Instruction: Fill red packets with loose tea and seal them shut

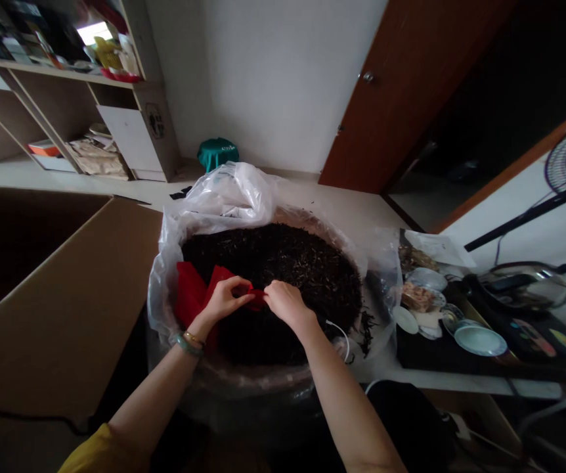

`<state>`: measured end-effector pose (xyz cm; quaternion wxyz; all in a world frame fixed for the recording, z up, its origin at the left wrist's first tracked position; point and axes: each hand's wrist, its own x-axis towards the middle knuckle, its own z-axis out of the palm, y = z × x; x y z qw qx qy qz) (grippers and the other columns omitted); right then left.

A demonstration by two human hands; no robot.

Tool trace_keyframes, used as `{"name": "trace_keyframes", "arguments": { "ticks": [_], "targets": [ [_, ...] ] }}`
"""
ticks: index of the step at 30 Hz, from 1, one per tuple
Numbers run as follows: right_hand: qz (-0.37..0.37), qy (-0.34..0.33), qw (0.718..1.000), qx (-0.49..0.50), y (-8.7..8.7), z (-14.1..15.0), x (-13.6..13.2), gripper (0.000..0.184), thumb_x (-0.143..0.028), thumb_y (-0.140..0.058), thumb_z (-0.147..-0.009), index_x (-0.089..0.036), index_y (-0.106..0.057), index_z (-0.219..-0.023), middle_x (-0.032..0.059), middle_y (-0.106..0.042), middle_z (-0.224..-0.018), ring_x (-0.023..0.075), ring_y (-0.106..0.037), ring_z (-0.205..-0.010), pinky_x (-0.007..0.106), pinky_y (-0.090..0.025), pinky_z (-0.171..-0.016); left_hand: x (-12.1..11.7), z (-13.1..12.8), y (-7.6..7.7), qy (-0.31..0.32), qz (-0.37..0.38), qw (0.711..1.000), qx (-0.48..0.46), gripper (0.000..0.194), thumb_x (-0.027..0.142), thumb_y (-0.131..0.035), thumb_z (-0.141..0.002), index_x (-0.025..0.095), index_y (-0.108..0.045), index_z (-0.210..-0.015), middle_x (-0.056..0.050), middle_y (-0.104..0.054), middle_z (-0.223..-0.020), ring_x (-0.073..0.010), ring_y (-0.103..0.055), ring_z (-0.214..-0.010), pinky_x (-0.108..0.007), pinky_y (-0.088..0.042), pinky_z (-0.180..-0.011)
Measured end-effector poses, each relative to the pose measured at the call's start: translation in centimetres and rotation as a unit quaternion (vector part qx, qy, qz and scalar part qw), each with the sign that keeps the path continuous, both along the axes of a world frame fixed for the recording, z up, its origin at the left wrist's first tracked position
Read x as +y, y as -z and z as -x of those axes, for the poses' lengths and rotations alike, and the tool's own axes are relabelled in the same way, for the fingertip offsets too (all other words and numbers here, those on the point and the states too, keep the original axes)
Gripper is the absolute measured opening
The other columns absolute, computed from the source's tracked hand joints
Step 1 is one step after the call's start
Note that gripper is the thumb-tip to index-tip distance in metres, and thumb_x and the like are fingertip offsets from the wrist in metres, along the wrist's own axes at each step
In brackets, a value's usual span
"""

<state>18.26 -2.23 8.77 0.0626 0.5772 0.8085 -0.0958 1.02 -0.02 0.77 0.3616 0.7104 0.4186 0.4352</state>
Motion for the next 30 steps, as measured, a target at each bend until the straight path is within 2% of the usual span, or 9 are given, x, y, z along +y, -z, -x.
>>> {"name": "trace_keyframes", "arguments": {
  "ticks": [6,10,12,14,17,19,23,26,30],
  "targets": [
    [0.003,-0.002,1.000,0.013,0.0,-0.1,0.4,0.022,-0.029,-0.051,-0.090,-0.019,-0.070,-0.088,0.0099,-0.066,-0.099,0.0203,-0.066,-0.086,0.026,-0.047,-0.070,0.1,0.0,0.3,-0.012,0.014,1.000,-0.016,0.030,0.040,-0.073,-0.070,0.015,-0.068,-0.085,-0.005,-0.070,-0.080,-0.0153,-0.064,-0.070,-0.025,-0.052,-0.063],
    [-0.067,0.027,0.986,0.150,0.6,-0.7,0.3,0.013,-0.026,-0.060,-0.084,-0.022,-0.067,-0.094,0.0058,-0.064,-0.098,0.0177,-0.064,-0.087,0.026,-0.048,-0.075,0.4,0.0,0.6,-0.030,0.069,0.991,-0.106,0.039,0.046,-0.075,-0.065,0.015,-0.067,-0.086,-0.004,-0.070,-0.079,-0.0162,-0.065,-0.070,-0.026,-0.053,-0.063],
    [-0.097,0.040,0.956,0.274,1.5,-0.8,0.5,0.017,-0.022,-0.061,-0.081,-0.021,-0.064,-0.098,0.0051,-0.063,-0.102,0.0160,-0.063,-0.085,0.027,-0.048,-0.078,0.6,0.1,0.7,-0.027,0.096,0.984,-0.145,0.043,0.050,-0.076,-0.062,0.015,-0.067,-0.084,-0.004,-0.070,-0.076,-0.0158,-0.064,-0.068,-0.026,-0.052,-0.062],
    [-0.101,0.064,0.912,0.392,2.7,-0.7,0.7,0.023,-0.021,-0.061,-0.079,-0.020,-0.061,-0.102,0.0053,-0.063,-0.102,0.0145,-0.063,-0.081,0.028,-0.050,-0.076,0.7,0.2,0.7,-0.020,0.120,0.978,-0.167,0.045,0.052,-0.077,-0.059,0.014,-0.066,-0.081,-0.003,-0.069,-0.074,-0.0149,-0.062,-0.065,-0.026,-0.051,-0.061],
    [-0.082,0.126,0.851,0.504,4.0,-0.2,0.9,0.035,-0.027,-0.064,-0.075,-0.019,-0.054,-0.107,0.0048,-0.065,-0.094,0.0157,-0.063,-0.077,0.029,-0.051,-0.073,0.8,0.3,0.4,-0.015,0.146,0.971,-0.190,0.046,0.052,-0.079,-0.056,0.014,-0.063,-0.077,-0.001,-0.066,-0.070,-0.0130,-0.059,-0.060,-0.026,-0.050,-0.059],
    [-0.079,0.151,0.824,0.540,4.4,0.1,0.8,0.034,-0.032,-0.066,-0.072,-0.019,-0.054,-0.101,0.0039,-0.066,-0.088,0.0172,-0.064,-0.077,0.030,-0.051,-0.073,0.8,0.3,0.2,-0.016,0.150,0.966,-0.208,0.047,0.050,-0.079,-0.056,0.015,-0.061,-0.082,0.001,-0.063,-0.067,-0.0118,-0.058,-0.059,-0.025,-0.049,-0.058],
    [-0.092,0.165,0.800,0.569,4.6,0.8,0.4,0.024,-0.041,-0.064,-0.072,-0.019,-0.057,-0.078,0.0040,-0.066,-0.077,0.0188,-0.062,-0.073,0.031,-0.050,-0.072,0.7,0.2,-0.1,-0.033,0.124,0.965,-0.230,0.043,0.045,-0.079,-0.060,0.016,-0.056,-0.082,0.004,-0.059,-0.066,-0.0097,-0.055,-0.060,-0.021,-0.046,-0.057],
    [-0.097,0.193,0.773,0.597,5.1,1.1,0.1,0.026,-0.044,-0.063,-0.073,-0.018,-0.060,-0.077,0.0045,-0.067,-0.075,0.0189,-0.062,-0.072,0.030,-0.050,-0.070,0.7,0.1,-0.2,-0.036,0.122,0.969,-0.212,0.038,0.043,-0.079,-0.059,0.015,-0.058,-0.072,0.002,-0.060,-0.068,-0.0099,-0.055,-0.062,-0.021,-0.045,-0.060],
    [-0.115,0.223,0.744,0.619,6.0,1.4,-0.1,0.029,-0.046,-0.063,-0.074,-0.017,-0.063,-0.077,0.0048,-0.069,-0.075,0.0190,-0.063,-0.070,0.029,-0.050,-0.065,0.7,0.1,-0.3,-0.040,0.166,0.960,-0.220,0.038,0.043,-0.080,-0.055,0.014,-0.063,-0.071,-0.001,-0.065,-0.071,-0.0121,-0.058,-0.064,-0.024,-0.046,-0.064]
  ]
}}
